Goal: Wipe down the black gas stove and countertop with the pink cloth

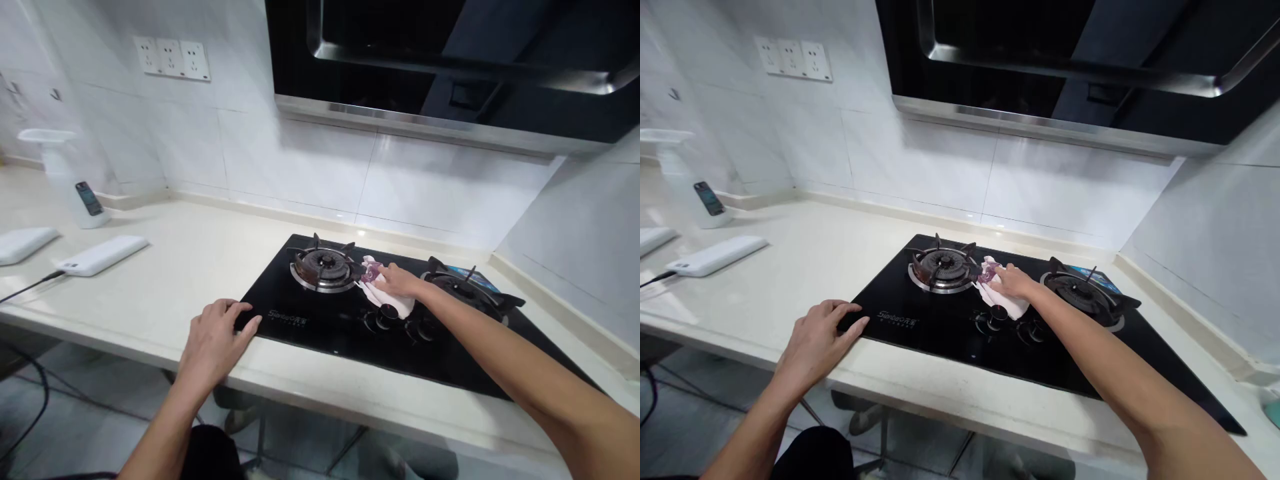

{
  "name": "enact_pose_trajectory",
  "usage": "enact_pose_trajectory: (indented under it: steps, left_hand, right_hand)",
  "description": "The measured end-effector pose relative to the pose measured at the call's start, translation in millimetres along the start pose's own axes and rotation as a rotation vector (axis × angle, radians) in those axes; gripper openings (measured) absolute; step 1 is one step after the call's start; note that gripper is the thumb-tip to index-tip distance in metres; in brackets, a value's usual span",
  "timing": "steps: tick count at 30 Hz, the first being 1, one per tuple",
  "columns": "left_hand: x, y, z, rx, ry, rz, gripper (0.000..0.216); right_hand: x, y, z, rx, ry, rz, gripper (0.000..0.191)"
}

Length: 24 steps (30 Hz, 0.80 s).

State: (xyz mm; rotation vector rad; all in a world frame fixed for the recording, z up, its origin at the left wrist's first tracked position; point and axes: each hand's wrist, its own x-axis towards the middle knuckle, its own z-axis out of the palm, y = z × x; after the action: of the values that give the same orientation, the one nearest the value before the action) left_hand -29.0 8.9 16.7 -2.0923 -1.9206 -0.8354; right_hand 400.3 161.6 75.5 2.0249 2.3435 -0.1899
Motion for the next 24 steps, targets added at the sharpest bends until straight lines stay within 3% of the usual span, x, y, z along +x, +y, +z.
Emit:
enact_pose_trajectory:
  steps: [5,7,13,19,24]
  left_hand:
    - [-1,1,1,-0.004,0.010,-0.001,0.040]
    - [-1,2,0,-0.006,0.006,-0.001,0.040]
    - [0,7,-1,0.015,-0.008,-0.026,0.041]
    - [0,5,0,0.011,-0.012,-0.030,0.042]
    - [1,0,1,0.000,-0.018,-0.030,0.044]
  right_hand:
    - [-1,19,-12,0.007,-0.019,0.068,0.058]
    - [-7,21,-16,0.006,-0.049,0.030,0.056]
    - [-30,-4,-18,0.028,-0.132,-0.195,0.050]
    - [-33,-35,-19,0.064,-0.152,-0.297,0.047]
    - [-26,-23,-19,0.088,-0.123,-0.283,0.044]
